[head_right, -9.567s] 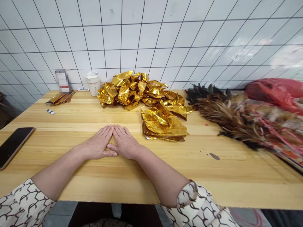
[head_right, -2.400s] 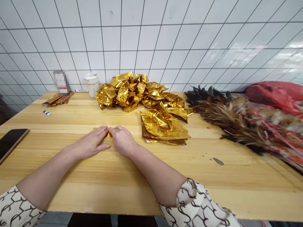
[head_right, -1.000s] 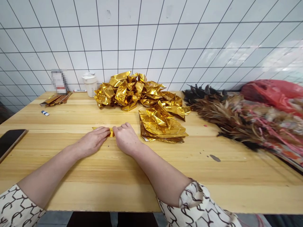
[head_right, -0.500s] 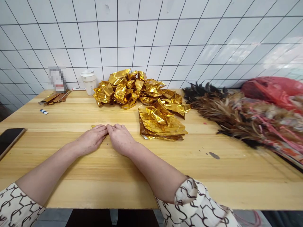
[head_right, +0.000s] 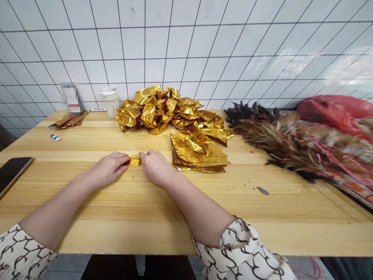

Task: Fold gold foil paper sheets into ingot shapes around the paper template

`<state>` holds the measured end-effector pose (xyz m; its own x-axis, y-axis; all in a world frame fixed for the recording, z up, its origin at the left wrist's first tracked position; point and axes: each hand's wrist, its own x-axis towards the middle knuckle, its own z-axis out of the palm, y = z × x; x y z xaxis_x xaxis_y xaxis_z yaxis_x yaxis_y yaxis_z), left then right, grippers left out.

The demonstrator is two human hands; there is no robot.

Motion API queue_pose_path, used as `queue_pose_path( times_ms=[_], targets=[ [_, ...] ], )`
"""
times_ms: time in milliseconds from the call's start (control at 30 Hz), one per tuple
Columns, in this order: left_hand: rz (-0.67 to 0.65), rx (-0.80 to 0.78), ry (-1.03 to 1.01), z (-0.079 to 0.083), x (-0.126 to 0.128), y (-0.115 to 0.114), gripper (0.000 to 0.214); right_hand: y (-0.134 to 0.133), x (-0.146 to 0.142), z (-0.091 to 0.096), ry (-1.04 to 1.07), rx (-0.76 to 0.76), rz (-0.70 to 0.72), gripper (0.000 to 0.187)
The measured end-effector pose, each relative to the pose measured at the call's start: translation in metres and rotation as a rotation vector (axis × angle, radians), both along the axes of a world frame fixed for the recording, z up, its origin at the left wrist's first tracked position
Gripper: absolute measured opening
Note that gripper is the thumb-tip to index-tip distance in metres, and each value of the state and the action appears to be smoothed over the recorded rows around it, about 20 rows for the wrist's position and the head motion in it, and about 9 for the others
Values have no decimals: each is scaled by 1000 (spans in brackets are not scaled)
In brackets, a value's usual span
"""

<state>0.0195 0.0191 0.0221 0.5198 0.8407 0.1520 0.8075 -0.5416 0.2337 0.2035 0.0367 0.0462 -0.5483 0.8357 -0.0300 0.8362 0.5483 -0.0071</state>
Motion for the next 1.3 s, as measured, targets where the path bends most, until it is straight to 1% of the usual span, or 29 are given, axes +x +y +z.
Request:
queue_pose_path(
  times_ms=[200,433,733,933,1067,1200,1300],
  targets=[
    [45,-23,15,4,-6,1,20,3,2,-1,10,-12,-4,28],
    [103,-49,38,7,-10,3,19,5,7,5,-48,-41,-33,31],
    [97,-30,46,10,-12,3,19,6,9,6,-64,-31,-29,34],
    [91,-32,26,7,-13,4,18,7,14,10,-120,-6,-64,31],
    [112,-32,28,5,-13,4,18,6,14,13,-143,5,-58,31],
    [149,47,27,-4,-10,3,16,4,13,13,-152,19,-43,31],
    [144,131,32,-11,-6,2,18,2,11,12,-151,39,-23,30]
  ],
)
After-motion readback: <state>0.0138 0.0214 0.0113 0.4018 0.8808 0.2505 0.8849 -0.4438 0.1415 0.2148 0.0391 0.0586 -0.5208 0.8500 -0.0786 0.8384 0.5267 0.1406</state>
